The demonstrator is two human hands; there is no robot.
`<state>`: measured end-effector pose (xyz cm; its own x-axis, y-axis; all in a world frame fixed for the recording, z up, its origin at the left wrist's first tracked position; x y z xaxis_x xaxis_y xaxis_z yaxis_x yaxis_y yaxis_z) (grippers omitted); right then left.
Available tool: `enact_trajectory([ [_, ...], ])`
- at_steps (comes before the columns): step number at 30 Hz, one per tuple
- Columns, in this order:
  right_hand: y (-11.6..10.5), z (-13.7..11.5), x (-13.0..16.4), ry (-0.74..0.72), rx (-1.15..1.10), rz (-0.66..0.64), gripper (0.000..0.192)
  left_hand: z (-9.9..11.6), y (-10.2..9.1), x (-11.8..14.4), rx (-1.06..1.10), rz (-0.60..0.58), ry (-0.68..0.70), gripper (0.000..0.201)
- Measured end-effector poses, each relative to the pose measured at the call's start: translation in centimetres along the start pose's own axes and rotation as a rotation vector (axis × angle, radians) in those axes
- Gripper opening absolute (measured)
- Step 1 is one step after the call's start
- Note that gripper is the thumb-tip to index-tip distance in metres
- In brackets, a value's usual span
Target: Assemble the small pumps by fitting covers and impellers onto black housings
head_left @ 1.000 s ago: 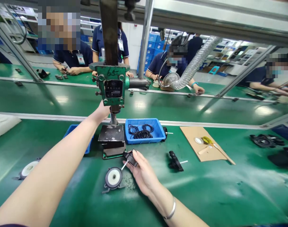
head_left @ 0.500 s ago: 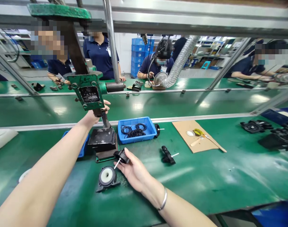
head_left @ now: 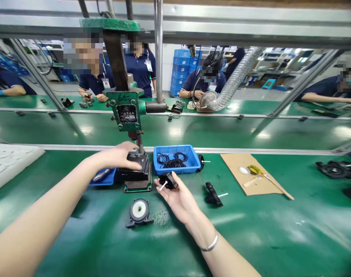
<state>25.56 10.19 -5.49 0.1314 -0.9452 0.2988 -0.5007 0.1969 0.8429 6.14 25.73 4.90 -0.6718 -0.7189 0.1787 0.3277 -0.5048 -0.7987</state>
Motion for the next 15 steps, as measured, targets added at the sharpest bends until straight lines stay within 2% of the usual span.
enact_trajectory([
  [2,0.0,-0.2,0.0,0.000,-0.006,0.002,0.027,0.8,1.6,0.8,-0.260,-0.141,0.094,0.081],
  [5,-0.2,-0.1,-0.2,0.004,0.000,0.004,0.026,1.5,3.3,0.4,-0.454,-0.126,0.180,0.084],
  [9,-0.5,-0.1,-0.5,0.001,0.010,0.014,0.025,1.6,3.8,-0.6,-0.501,-0.073,0.145,0.077],
  [15,-0.5,-0.1,-0.6,-0.008,0.019,0.002,0.027,1.3,3.8,-0.9,-0.491,-0.055,0.153,0.071],
])
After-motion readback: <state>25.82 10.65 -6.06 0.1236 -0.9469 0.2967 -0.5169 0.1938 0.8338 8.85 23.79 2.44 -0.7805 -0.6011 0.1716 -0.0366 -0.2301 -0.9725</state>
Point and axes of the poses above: each hand's wrist, its own x-axis away from the middle knuckle, its own y-axis out of the palm, z = x × y, the point moved 3 cm from there along -x, towards the middle knuckle, and after that the axes turned 10 degrees about -z, right-handed, at the moved point
